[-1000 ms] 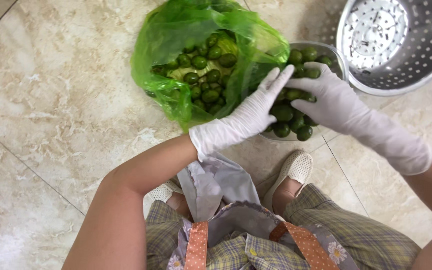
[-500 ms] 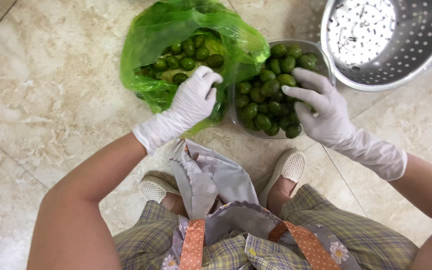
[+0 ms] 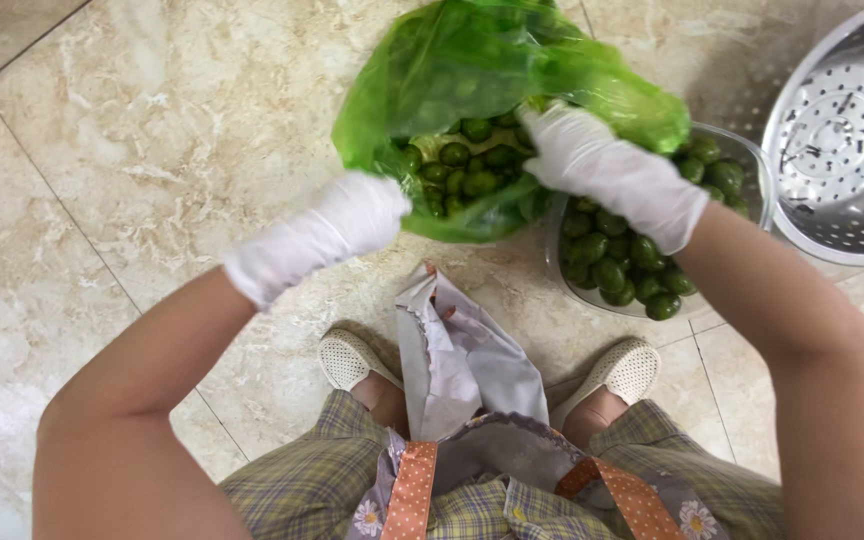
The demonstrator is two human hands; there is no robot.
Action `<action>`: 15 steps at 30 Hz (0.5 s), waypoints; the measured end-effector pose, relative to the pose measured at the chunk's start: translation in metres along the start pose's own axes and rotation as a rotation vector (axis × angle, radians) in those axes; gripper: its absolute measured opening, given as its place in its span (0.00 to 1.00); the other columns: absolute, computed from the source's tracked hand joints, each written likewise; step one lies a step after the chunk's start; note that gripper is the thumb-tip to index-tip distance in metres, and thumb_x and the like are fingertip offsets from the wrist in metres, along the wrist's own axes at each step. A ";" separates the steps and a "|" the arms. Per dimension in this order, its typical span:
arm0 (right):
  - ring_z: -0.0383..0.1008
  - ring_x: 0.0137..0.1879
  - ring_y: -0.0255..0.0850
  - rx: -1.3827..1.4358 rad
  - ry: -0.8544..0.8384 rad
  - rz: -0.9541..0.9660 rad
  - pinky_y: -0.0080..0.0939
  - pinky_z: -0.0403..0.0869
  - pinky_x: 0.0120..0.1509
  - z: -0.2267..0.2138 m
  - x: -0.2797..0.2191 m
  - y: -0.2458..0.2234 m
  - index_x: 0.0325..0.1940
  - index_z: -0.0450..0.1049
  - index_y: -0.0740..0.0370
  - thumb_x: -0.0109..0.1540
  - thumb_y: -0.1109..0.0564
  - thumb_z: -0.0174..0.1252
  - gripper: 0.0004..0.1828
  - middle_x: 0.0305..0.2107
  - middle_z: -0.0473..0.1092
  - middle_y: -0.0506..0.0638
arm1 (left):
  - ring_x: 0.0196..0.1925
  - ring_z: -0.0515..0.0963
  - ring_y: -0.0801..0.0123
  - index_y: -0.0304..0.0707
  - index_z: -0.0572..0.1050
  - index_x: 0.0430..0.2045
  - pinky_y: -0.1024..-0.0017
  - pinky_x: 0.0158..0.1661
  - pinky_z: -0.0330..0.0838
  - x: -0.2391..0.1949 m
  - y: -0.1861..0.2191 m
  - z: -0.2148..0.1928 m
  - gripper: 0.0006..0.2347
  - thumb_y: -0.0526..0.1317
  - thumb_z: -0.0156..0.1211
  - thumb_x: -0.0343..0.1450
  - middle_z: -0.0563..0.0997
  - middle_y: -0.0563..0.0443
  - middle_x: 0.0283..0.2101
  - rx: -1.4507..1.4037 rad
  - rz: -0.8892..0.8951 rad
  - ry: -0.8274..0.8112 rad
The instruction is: The person transfers green olives from a green plastic bag into a clear plastic bowl and a metal colander. They wear white gloves and handle the olives by hand, occasionally picking up stray olives from the floor and placing them into the containers.
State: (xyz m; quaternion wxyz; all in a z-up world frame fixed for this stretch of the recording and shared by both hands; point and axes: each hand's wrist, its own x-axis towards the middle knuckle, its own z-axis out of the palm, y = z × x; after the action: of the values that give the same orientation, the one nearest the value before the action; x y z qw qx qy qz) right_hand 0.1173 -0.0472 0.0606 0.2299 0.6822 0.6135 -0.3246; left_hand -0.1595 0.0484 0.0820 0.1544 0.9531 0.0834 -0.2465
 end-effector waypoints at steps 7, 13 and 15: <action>0.72 0.59 0.61 0.025 -0.124 0.041 0.52 0.74 0.61 -0.028 -0.008 0.000 0.81 0.39 0.62 0.55 0.43 0.70 0.62 0.63 0.60 0.72 | 0.33 0.84 0.55 0.36 0.79 0.34 0.60 0.38 0.80 -0.055 0.028 -0.100 0.12 0.46 0.58 0.69 0.83 0.41 0.34 -0.300 -0.073 -0.423; 0.73 0.61 0.62 0.222 0.125 0.205 0.54 0.74 0.64 0.024 0.047 0.003 0.73 0.59 0.70 0.64 0.48 0.60 0.38 0.59 0.68 0.73 | 0.58 0.79 0.55 0.33 0.76 0.52 0.63 0.61 0.72 0.068 0.043 -0.060 0.16 0.44 0.52 0.75 0.79 0.39 0.55 -0.810 -0.019 0.358; 0.70 0.64 0.61 0.402 0.163 0.291 0.54 0.72 0.66 0.032 0.065 0.014 0.72 0.58 0.71 0.67 0.41 0.55 0.39 0.60 0.66 0.72 | 0.62 0.74 0.50 0.26 0.66 0.60 0.63 0.64 0.67 0.100 0.042 -0.027 0.29 0.51 0.57 0.70 0.71 0.31 0.62 -0.530 -0.201 0.225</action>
State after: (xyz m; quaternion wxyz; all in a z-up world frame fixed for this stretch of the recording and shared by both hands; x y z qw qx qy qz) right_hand 0.1287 -0.0271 -0.0098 0.0838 0.8191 0.4486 -0.3474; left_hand -0.0518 0.0264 0.0652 0.3621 0.8879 0.2554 -0.1234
